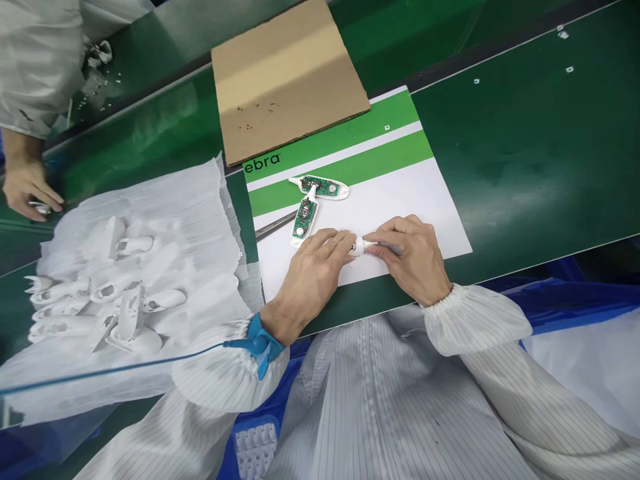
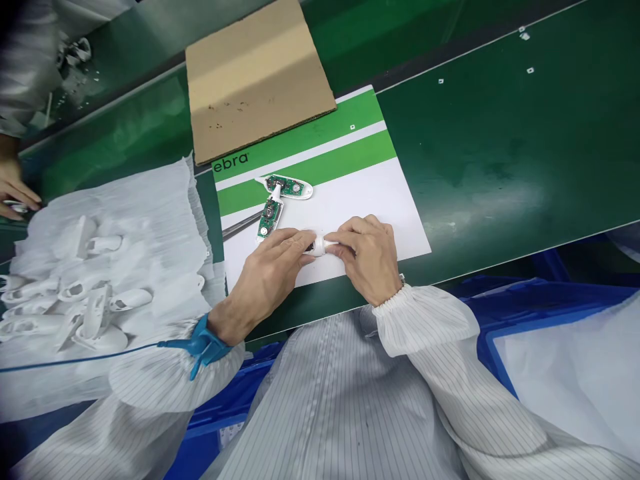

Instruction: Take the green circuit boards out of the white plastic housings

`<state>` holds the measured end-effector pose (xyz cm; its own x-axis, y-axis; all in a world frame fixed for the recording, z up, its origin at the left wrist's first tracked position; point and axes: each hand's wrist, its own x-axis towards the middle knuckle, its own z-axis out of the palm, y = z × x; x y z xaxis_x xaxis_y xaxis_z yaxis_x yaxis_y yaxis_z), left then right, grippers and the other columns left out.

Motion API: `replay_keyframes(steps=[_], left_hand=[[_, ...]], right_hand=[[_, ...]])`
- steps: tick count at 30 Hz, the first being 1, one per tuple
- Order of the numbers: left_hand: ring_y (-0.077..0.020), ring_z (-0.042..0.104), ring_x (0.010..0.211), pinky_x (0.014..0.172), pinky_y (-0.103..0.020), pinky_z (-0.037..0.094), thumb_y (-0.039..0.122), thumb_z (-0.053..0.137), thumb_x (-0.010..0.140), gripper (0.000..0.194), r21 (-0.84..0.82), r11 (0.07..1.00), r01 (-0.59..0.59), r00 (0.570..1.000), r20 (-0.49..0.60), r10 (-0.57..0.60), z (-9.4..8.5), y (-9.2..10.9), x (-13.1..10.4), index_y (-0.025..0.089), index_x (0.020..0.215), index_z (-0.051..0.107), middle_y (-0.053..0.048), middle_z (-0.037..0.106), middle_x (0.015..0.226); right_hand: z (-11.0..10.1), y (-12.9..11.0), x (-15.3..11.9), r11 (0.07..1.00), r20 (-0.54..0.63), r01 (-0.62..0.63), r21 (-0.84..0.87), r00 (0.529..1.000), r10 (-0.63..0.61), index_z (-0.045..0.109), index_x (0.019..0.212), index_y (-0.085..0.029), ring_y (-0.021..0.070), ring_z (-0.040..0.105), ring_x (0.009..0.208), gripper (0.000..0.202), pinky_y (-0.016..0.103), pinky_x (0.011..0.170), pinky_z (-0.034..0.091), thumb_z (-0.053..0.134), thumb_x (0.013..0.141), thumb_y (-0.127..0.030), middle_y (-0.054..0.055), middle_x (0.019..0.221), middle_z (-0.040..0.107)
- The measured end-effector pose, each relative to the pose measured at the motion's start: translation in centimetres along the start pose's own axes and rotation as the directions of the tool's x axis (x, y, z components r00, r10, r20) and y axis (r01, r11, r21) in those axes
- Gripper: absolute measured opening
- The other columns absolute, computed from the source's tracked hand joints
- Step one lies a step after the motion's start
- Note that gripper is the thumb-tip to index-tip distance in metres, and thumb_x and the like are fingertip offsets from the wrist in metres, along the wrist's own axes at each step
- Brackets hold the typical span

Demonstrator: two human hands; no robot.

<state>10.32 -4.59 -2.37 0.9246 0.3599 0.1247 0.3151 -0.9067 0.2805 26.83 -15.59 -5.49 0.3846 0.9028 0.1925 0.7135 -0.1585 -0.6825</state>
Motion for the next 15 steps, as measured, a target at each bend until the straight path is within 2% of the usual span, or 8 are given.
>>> replay_keyframes(steps=[6,10,13,15], left_hand=[[-0.0218,0.062,0.104,0.085,-0.035,0.056,0.018,0.058,0.093,0.023,-0.068,0.993,0.091,0.992,0.091,-0.085,-0.7,0.3,0.9,0.02,0.115,0.063,-0.006,0.071,0.106],[-0.0226,0.061,0.097,0.08,-0.035,0.055,0.013,0.057,0.092,0.023,-0.016,0.993,0.119,0.989,0.091,-0.117,-0.4,0.4,1.1,0.019,0.112,0.065,-0.007,0.07,0.098],[-0.0213,0.063,0.089,0.078,-0.034,0.054,0.023,0.064,0.09,0.024,-0.054,0.977,0.207,0.973,0.112,-0.2,-0.8,0.1,1.2,0.02,0.114,0.066,-0.007,0.068,0.094],[-0.0215,0.064,0.091,0.08,-0.035,0.054,0.033,0.07,0.086,0.042,-0.12,0.943,0.31,0.948,0.115,-0.297,-1.4,-0.2,1.2,0.019,0.124,0.061,-0.008,0.067,0.099]], right_hand=[[-0.3,0.0,-0.1,1.0,0.012,-0.023,0.019,1.0,0.023,0.076,0.096,-0.027,0.0214,0.056,0.083,0.023,0.042,0.076,0.042,0.062,0.09,-0.044,0.005,0.093,0.071],[-0.3,-0.8,0.1,0.999,0.042,-0.027,-0.019,0.999,0.028,0.075,0.1,-0.026,0.022,0.056,0.087,0.028,0.041,0.078,0.04,0.058,0.092,-0.047,0.005,0.096,0.07],[0.3,-1.9,0.5,0.993,0.047,-0.013,-0.12,0.999,0.019,0.071,0.111,-0.029,0.0234,0.054,0.092,0.037,0.04,0.078,0.036,0.052,0.093,-0.056,0.006,0.1,0.067],[0.9,-2.5,0.7,0.984,0.028,0.012,-0.177,1.0,-0.007,0.07,0.114,-0.031,0.0231,0.052,0.094,0.037,0.04,0.078,0.034,0.049,0.095,-0.055,0.006,0.101,0.065]])
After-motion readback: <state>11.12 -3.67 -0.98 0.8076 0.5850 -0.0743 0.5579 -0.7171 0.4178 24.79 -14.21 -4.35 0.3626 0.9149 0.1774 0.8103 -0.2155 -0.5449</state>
